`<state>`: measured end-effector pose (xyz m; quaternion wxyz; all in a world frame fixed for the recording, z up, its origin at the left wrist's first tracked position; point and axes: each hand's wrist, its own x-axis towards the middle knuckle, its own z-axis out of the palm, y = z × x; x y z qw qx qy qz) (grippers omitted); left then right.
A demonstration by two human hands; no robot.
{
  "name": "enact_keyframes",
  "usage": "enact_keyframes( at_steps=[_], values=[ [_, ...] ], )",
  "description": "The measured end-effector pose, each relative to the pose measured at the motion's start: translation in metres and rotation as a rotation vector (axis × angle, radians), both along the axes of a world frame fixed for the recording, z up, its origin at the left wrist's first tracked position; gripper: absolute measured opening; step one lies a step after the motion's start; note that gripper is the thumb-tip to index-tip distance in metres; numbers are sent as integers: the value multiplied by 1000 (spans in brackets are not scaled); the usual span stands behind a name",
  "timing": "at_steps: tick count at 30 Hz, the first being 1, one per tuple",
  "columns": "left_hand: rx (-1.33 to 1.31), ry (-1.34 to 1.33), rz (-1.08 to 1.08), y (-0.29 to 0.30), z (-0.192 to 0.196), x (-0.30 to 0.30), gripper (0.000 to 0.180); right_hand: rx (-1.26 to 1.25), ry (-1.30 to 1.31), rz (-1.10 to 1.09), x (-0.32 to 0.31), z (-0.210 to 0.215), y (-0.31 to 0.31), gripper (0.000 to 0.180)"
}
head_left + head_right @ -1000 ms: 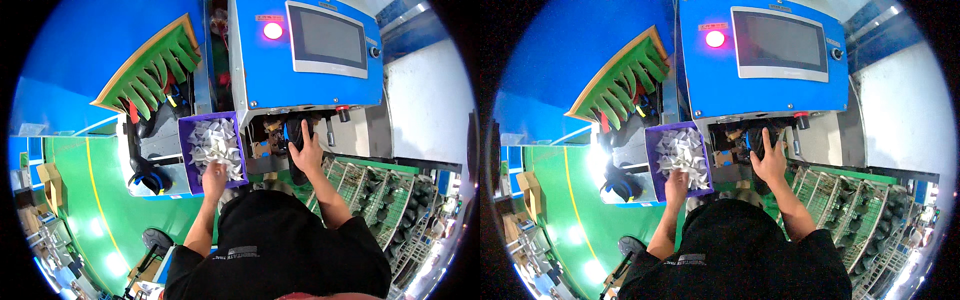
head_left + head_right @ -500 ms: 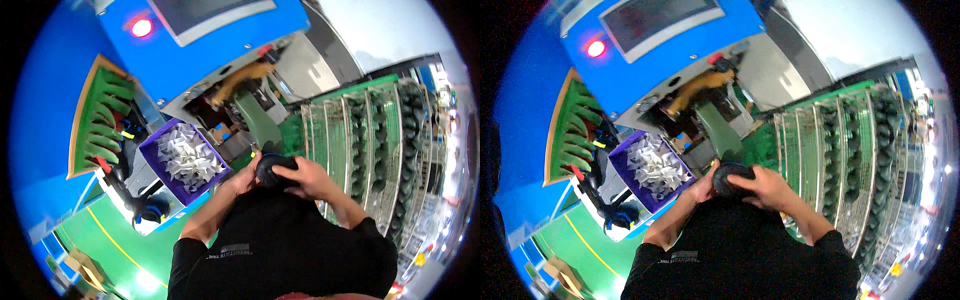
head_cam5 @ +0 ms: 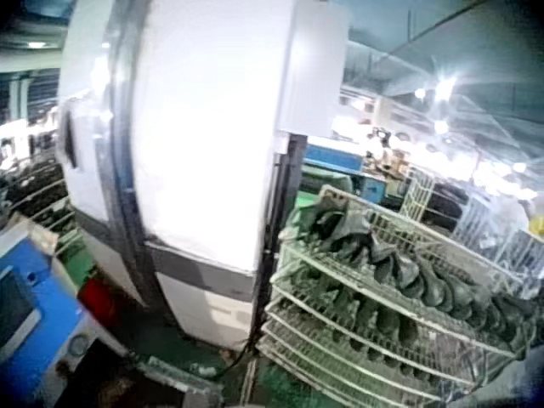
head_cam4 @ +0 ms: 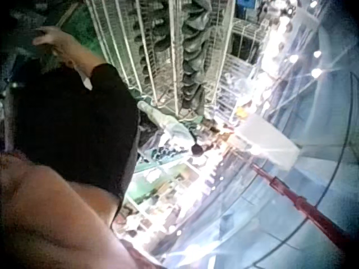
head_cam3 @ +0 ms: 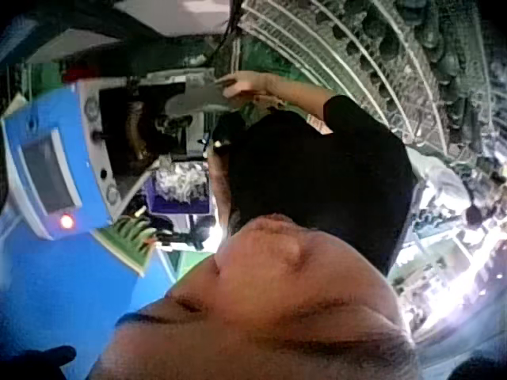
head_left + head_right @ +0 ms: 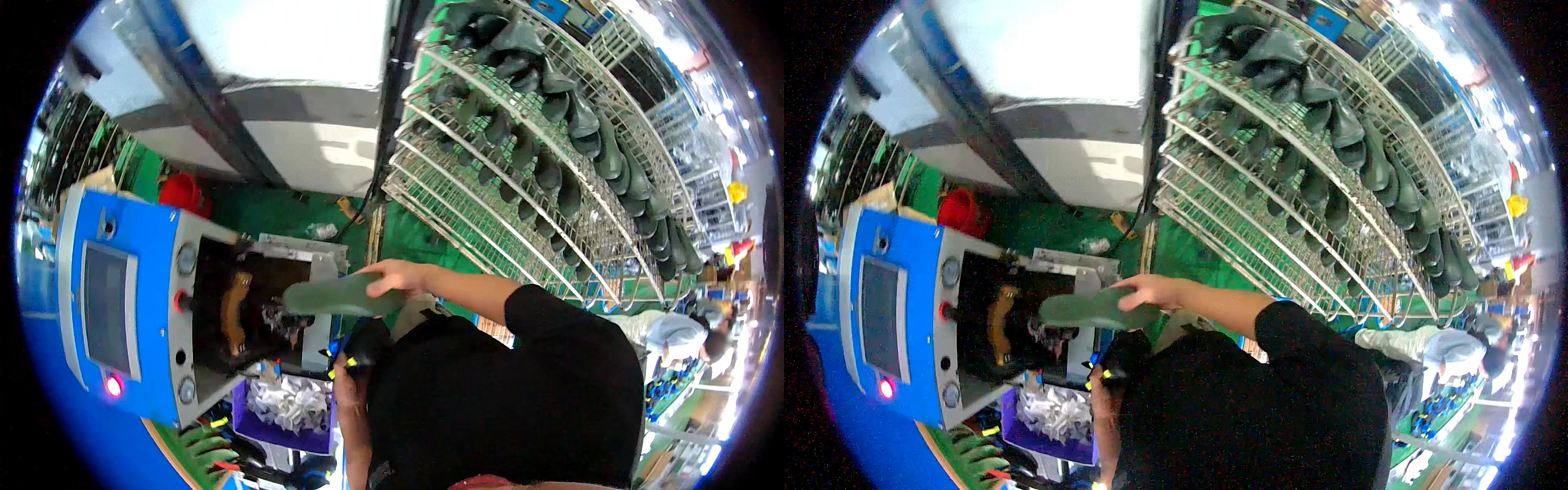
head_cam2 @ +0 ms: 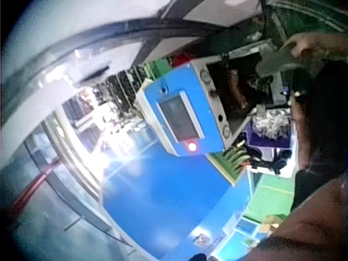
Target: The person repeatedly picks up black slipper-like items from a purple bin, places them into a blue machine, and then removes them to place them onto a metal rack. The process is repeated continuously.
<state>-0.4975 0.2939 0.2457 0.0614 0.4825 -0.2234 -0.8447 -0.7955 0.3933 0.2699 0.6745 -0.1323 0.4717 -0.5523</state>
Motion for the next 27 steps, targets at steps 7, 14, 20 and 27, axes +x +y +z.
enact_keyframes(
  at_steps=[7,14,20,27],
  values=[
    [0,-46,-11,3,-13,-19,78,70,-913,-1002,-130,-150,159,47],
    [-383,-549,-410,-8,39,-60,55,-508,-840,-1488,-315,-185,114,51],
    [-545,-189,-186,-6,52,14,49,-455,-872,-1604,-356,-202,125,19],
    [-501,-124,877,78,76,268,50,355,-358,-1131,-182,-229,133,30]
  ],
)
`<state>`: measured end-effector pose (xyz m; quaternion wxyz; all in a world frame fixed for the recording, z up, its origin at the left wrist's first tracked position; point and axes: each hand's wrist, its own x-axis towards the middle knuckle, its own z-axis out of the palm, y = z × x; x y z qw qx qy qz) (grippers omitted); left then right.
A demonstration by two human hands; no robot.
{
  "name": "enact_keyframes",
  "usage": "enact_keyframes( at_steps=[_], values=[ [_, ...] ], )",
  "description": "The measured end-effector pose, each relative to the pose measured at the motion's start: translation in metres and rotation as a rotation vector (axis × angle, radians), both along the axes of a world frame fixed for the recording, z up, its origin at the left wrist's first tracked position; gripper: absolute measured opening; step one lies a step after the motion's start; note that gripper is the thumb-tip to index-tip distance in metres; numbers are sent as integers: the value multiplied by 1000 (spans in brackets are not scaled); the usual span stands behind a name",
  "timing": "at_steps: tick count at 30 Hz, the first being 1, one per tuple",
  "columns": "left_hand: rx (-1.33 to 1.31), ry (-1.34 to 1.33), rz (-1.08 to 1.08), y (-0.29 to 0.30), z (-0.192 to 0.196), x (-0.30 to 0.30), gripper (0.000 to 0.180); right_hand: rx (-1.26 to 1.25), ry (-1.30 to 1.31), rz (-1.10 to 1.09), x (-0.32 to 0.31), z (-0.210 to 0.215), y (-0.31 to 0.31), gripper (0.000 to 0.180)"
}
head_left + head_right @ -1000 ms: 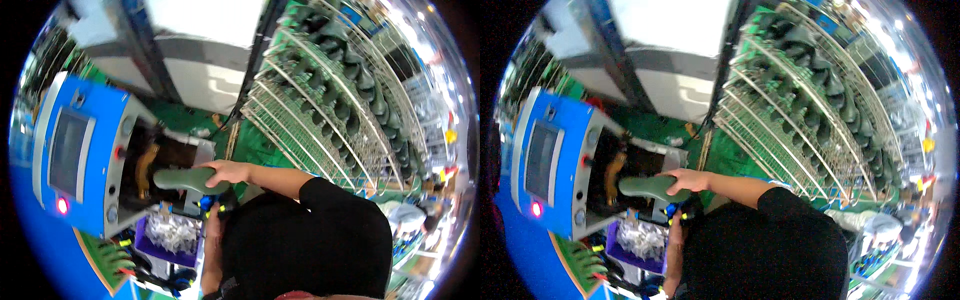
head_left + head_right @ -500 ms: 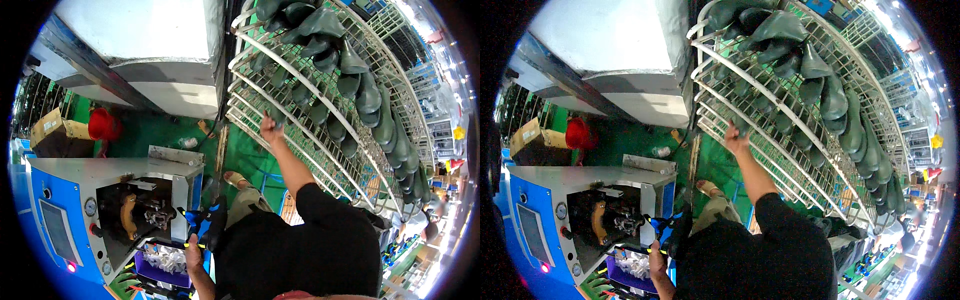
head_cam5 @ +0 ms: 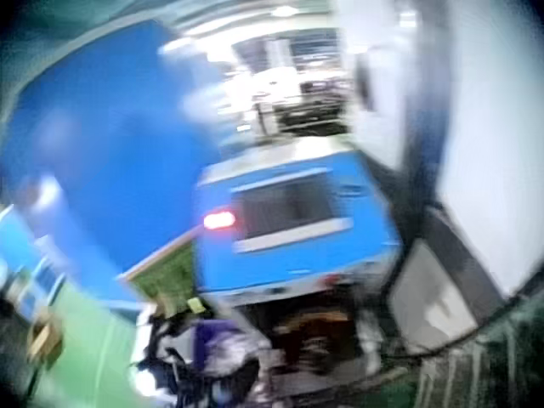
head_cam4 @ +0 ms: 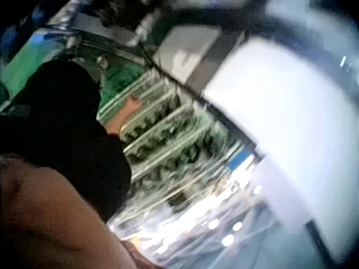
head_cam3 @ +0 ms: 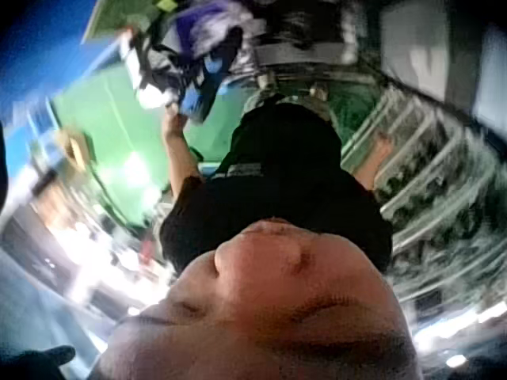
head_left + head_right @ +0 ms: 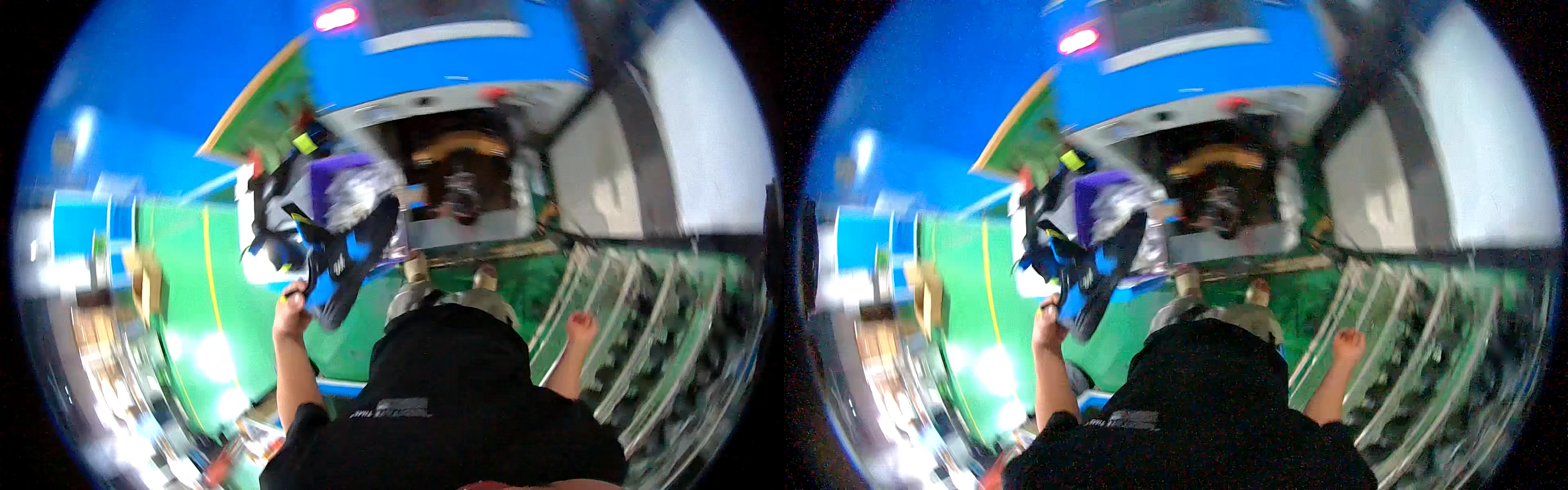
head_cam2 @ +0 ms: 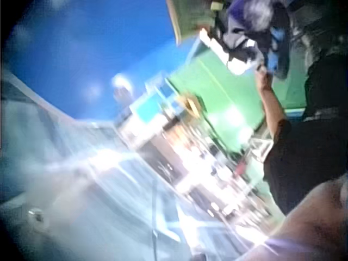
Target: The person repeatedly picks up black slipper-like items from a purple bin, places them into a blue machine, and then removes them to place them onto a metal rack. The process is repeated continuously.
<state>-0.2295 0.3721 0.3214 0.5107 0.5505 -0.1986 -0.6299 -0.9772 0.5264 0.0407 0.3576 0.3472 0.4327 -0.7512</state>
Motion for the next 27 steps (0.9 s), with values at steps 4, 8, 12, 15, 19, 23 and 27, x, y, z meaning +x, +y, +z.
enact_keyframes(
  at_steps=[4,8,12,15,19,23,27],
  values=[
    [28,-722,-381,-15,-5,77,61,-60,-197,599,104,21,-51,42],
    [378,-1403,-556,-12,-150,164,59,-250,-55,1299,149,38,-135,31],
    [418,-1596,-243,-24,-182,164,52,166,413,1391,239,149,-214,25],
    [358,-1558,-157,-31,-174,175,53,175,504,1514,249,154,-234,27],
    [397,-1531,-121,20,-132,164,58,257,400,1706,273,153,-250,37],
    [447,-1431,-58,155,-108,125,51,240,524,1962,296,152,-258,48],
    [591,-1439,103,335,-77,69,49,193,633,2190,323,170,-281,49]
  ],
)
